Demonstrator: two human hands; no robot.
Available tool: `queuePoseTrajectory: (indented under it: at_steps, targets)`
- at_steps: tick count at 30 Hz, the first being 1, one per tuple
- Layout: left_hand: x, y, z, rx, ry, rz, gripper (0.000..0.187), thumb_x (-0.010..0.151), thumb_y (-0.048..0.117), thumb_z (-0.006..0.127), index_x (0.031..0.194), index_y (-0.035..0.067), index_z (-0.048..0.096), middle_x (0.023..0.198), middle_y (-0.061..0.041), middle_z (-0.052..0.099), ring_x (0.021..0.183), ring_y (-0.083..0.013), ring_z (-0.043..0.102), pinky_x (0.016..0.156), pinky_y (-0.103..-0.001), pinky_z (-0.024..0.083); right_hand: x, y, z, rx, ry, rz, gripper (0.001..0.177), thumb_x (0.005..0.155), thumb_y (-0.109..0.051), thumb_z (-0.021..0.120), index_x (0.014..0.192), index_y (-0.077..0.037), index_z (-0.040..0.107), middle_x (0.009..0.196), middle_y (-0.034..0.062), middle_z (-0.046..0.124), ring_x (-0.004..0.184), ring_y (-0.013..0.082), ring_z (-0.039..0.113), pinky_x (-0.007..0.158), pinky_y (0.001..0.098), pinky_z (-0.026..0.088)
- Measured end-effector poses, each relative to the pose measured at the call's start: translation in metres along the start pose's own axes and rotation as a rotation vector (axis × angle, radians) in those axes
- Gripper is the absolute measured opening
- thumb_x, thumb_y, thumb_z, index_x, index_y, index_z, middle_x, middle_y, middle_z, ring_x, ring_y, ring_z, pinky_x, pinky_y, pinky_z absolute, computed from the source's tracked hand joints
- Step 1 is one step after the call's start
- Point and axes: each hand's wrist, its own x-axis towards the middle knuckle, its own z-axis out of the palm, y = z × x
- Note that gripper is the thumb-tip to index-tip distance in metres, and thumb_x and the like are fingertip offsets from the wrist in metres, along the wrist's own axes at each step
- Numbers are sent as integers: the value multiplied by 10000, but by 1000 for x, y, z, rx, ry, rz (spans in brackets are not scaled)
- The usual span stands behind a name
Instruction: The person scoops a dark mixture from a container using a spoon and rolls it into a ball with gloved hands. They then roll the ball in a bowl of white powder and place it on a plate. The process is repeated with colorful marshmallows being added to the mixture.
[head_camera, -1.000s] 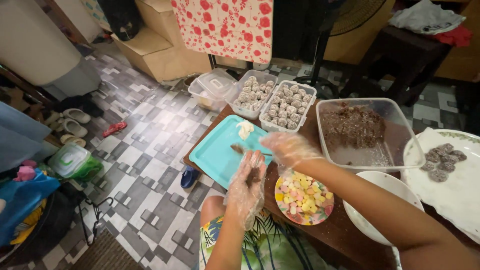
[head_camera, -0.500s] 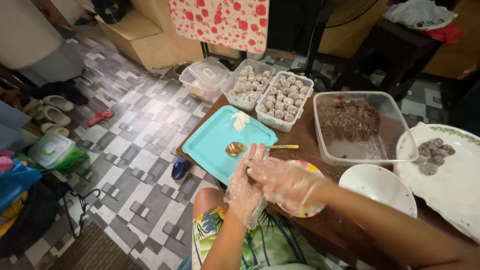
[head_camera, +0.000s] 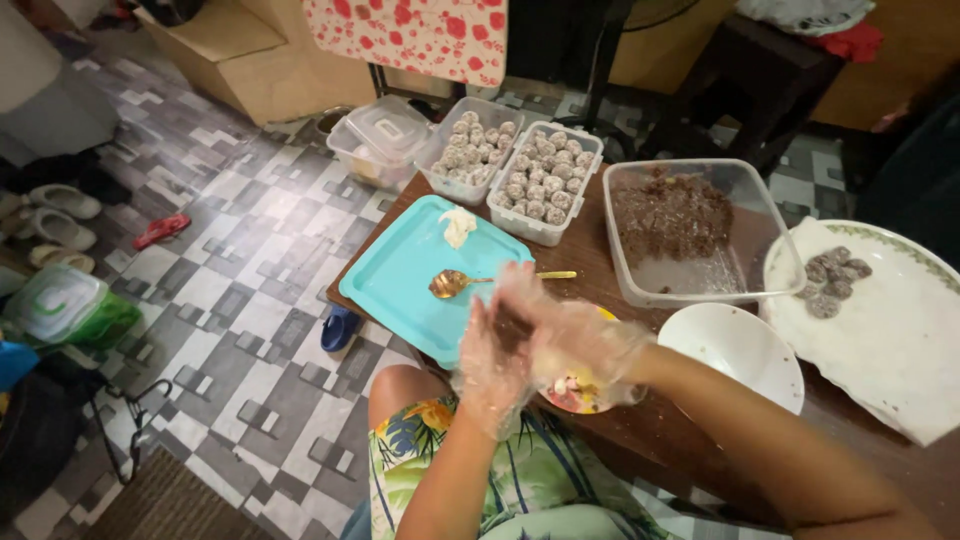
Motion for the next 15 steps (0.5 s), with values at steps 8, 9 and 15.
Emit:
queuePoseTrajectory:
  at_steps: [8, 9, 15]
  targets:
    - [-7, -1, 22, -81, -58, -32, 641, 977, 500, 280, 1476, 97, 274, 1508, -169, 294, 1340, -348, 339, 1110, -441, 274, -8, -10, -6, -89, 55, 44, 697, 924, -462, 456, 1385, 54, 372, 1428, 242, 382, 1325, 415, 348, 1114, 532, 219]
    - [0, -2, 12, -81, -52, -39, 641, 977, 500, 280, 1476, 97, 274, 1508, -169, 294, 1340, -348, 339, 1110, -441, 274, -5, -15, -6, -87, 54, 53, 697, 924, -462, 456, 1385, 54, 372, 1428, 242, 382, 1325, 415, 348, 1114, 532, 219]
    - [-5, -19, 4, 73, -69, 74, 726, 889, 587, 337, 1456, 134, 340, 1452, -210, 382, 1321, -359, 379, 1121, -466, 251, 1, -11, 4, -891, -342, 109, 568, 946, -255, 448, 1417, 29, 304, 1430, 194, 359, 1339, 316, 308, 1145, 483, 154]
